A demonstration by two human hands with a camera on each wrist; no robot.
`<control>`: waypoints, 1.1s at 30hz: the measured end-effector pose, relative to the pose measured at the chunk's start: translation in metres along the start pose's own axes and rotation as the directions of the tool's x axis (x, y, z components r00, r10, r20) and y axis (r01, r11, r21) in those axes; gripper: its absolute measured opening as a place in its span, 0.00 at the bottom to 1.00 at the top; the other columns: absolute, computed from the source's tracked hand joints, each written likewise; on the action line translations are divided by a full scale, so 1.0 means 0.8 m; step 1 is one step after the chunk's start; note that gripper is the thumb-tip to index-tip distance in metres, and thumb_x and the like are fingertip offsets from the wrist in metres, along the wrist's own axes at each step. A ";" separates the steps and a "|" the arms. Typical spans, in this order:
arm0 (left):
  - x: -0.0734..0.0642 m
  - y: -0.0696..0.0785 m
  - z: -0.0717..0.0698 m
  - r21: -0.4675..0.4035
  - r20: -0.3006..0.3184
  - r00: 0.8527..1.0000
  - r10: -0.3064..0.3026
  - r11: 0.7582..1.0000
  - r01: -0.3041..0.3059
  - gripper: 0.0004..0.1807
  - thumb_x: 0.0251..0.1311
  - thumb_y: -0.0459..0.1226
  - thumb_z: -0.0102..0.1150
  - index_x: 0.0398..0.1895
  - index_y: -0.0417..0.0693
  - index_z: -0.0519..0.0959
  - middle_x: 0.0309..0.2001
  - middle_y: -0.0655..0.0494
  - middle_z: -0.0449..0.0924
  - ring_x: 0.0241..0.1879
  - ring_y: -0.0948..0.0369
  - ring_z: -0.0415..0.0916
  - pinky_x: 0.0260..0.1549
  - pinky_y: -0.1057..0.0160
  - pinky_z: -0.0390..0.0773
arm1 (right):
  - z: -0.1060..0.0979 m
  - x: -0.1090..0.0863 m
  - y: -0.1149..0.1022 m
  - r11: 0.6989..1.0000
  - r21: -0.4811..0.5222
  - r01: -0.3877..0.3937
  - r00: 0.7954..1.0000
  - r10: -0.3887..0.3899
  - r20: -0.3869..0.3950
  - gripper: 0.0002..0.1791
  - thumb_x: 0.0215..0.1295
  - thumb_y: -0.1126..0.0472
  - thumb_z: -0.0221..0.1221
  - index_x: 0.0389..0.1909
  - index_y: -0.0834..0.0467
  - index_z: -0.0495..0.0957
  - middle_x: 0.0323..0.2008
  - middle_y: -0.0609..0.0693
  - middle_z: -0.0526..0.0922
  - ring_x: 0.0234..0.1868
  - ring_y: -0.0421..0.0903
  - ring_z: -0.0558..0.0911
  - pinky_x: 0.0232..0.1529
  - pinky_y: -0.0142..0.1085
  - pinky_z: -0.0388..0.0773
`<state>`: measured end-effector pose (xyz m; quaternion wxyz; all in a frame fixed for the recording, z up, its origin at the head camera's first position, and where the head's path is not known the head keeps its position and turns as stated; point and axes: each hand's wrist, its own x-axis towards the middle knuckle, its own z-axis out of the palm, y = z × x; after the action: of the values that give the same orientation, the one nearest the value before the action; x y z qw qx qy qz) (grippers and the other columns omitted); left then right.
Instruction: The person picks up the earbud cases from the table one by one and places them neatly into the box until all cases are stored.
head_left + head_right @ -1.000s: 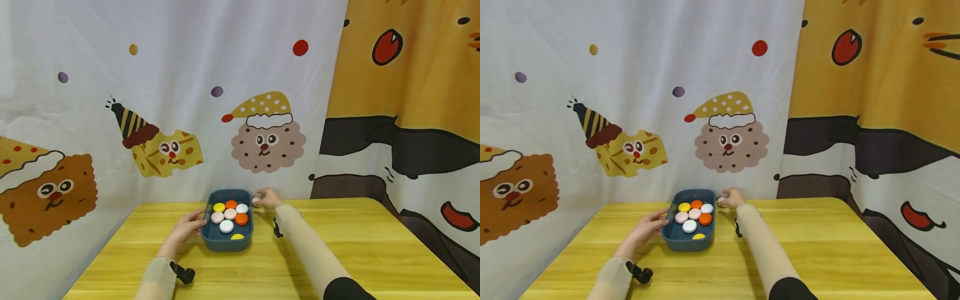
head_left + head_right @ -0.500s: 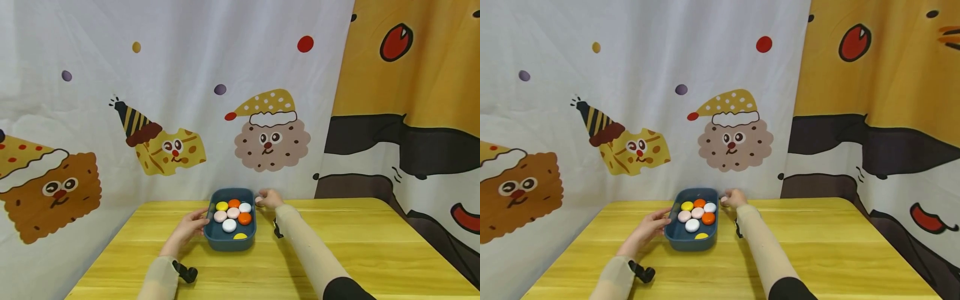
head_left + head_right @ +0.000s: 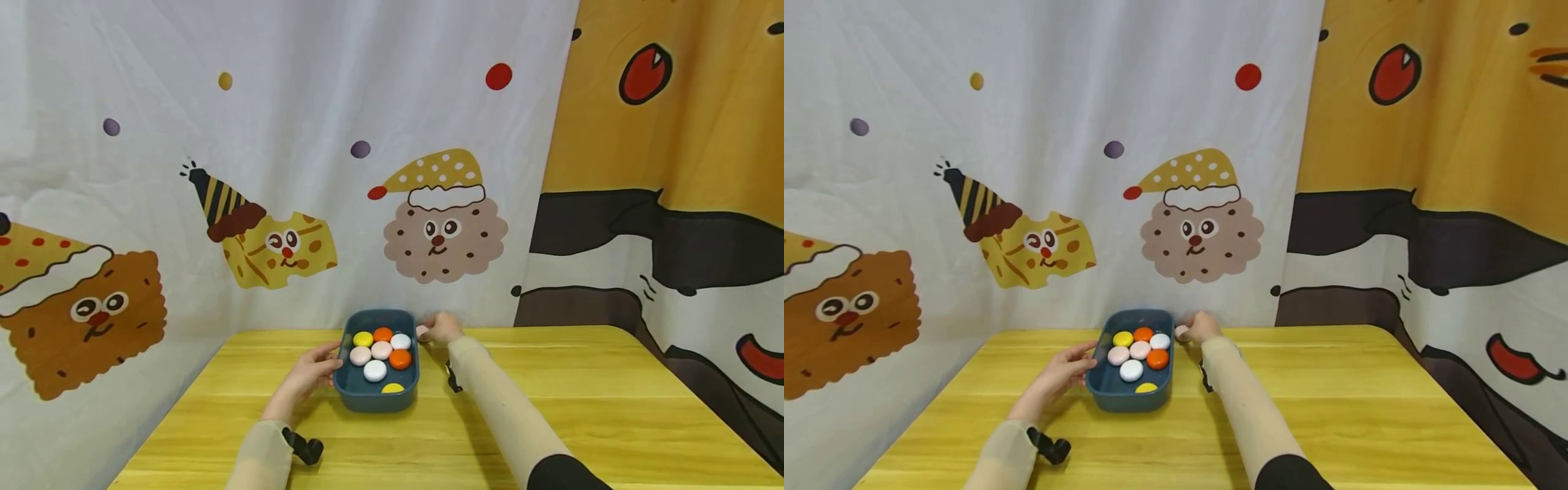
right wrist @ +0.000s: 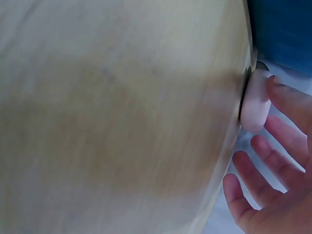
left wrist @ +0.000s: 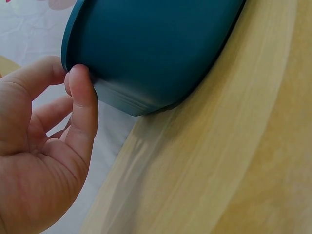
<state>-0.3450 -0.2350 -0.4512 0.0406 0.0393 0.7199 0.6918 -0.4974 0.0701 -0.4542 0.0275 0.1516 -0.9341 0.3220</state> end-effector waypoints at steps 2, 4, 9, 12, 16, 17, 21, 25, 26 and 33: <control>0.000 -0.001 0.000 -0.004 -0.004 1.000 0.000 1.000 0.000 0.32 0.64 0.28 0.55 0.71 0.34 0.60 0.41 0.48 0.74 0.25 0.62 0.71 0.23 0.67 0.76 | -0.002 -0.003 0.000 1.000 0.016 -0.010 1.000 0.010 0.007 0.16 0.46 0.61 0.74 0.37 0.62 0.87 0.35 0.53 0.86 0.39 0.52 0.81 0.44 0.45 0.77; 0.000 -0.001 0.000 0.000 -0.009 1.000 0.003 1.000 -0.003 0.32 0.64 0.28 0.56 0.71 0.33 0.60 0.42 0.46 0.74 0.25 0.62 0.71 0.23 0.67 0.76 | -0.004 -0.005 0.000 0.999 0.029 -0.026 1.000 0.025 0.014 0.16 0.46 0.62 0.75 0.37 0.63 0.87 0.36 0.53 0.85 0.40 0.53 0.80 0.45 0.45 0.77; 0.000 -0.002 0.000 0.008 -0.025 1.000 0.001 1.000 -0.001 0.32 0.63 0.28 0.55 0.70 0.32 0.61 0.43 0.45 0.74 0.25 0.62 0.72 0.24 0.67 0.76 | -0.007 -0.006 0.010 1.000 0.022 -0.021 1.000 0.020 0.023 0.19 0.42 0.62 0.75 0.39 0.63 0.86 0.38 0.54 0.85 0.44 0.54 0.80 0.48 0.46 0.76; 0.000 -0.001 -0.001 0.010 -0.027 1.000 -0.002 1.000 0.003 0.32 0.63 0.28 0.55 0.70 0.32 0.61 0.42 0.47 0.74 0.25 0.61 0.72 0.24 0.67 0.76 | -0.009 -0.005 0.018 1.000 0.014 -0.007 0.999 0.006 0.035 0.19 0.42 0.63 0.75 0.38 0.62 0.86 0.38 0.53 0.85 0.43 0.53 0.80 0.47 0.45 0.76; 0.000 -0.001 0.000 0.016 -0.027 1.000 -0.003 1.000 0.003 0.31 0.63 0.28 0.55 0.70 0.33 0.61 0.40 0.48 0.74 0.25 0.61 0.72 0.24 0.67 0.76 | -0.014 -0.008 0.023 1.000 0.013 -0.018 0.998 0.017 0.063 0.20 0.42 0.63 0.74 0.40 0.61 0.86 0.39 0.53 0.84 0.43 0.52 0.79 0.47 0.44 0.76; 0.000 -0.001 0.001 0.016 -0.027 1.000 -0.005 1.000 0.005 0.31 0.64 0.28 0.55 0.70 0.33 0.61 0.40 0.48 0.73 0.25 0.61 0.72 0.24 0.67 0.76 | -0.016 -0.010 0.023 1.000 0.013 -0.026 0.997 0.025 0.068 0.21 0.42 0.63 0.75 0.41 0.61 0.85 0.40 0.53 0.84 0.44 0.52 0.79 0.47 0.44 0.76; 0.000 0.000 0.001 0.020 -0.022 1.000 -0.002 1.000 0.003 0.31 0.64 0.28 0.54 0.70 0.33 0.61 0.40 0.48 0.74 0.25 0.62 0.72 0.25 0.67 0.77 | -0.019 -0.016 0.019 0.999 0.010 -0.035 0.997 0.035 0.075 0.26 0.42 0.63 0.75 0.47 0.63 0.83 0.45 0.57 0.83 0.49 0.56 0.79 0.51 0.46 0.75; -0.002 0.000 0.000 0.024 -0.021 1.000 0.002 1.000 -0.002 0.31 0.64 0.28 0.54 0.70 0.32 0.61 0.39 0.49 0.74 0.25 0.63 0.72 0.24 0.67 0.76 | -0.017 -0.019 0.016 0.999 0.027 -0.033 0.997 0.030 0.078 0.30 0.43 0.64 0.74 0.52 0.65 0.81 0.49 0.59 0.82 0.52 0.57 0.78 0.53 0.47 0.74; -0.002 0.001 0.001 0.027 -0.021 1.000 0.005 1.000 -0.005 0.31 0.64 0.28 0.54 0.70 0.32 0.61 0.39 0.50 0.74 0.25 0.63 0.71 0.24 0.68 0.76 | -0.016 -0.019 0.016 0.999 0.029 -0.031 0.997 0.028 0.075 0.31 0.44 0.64 0.74 0.53 0.65 0.80 0.49 0.58 0.82 0.52 0.57 0.78 0.54 0.47 0.74; -0.002 0.000 0.001 0.035 -0.014 1.000 0.005 0.999 -0.005 0.31 0.65 0.29 0.56 0.70 0.33 0.61 0.38 0.50 0.74 0.25 0.62 0.71 0.26 0.65 0.77 | -0.010 -0.018 0.015 0.998 0.061 -0.022 0.998 0.018 0.059 0.28 0.44 0.65 0.73 0.51 0.64 0.82 0.49 0.58 0.82 0.51 0.56 0.78 0.54 0.47 0.73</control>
<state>-0.3437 -0.2347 -0.4511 0.0331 0.0369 0.7321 0.6794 -0.4880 0.0875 -0.4569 -0.0077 0.1522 -0.9256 0.3464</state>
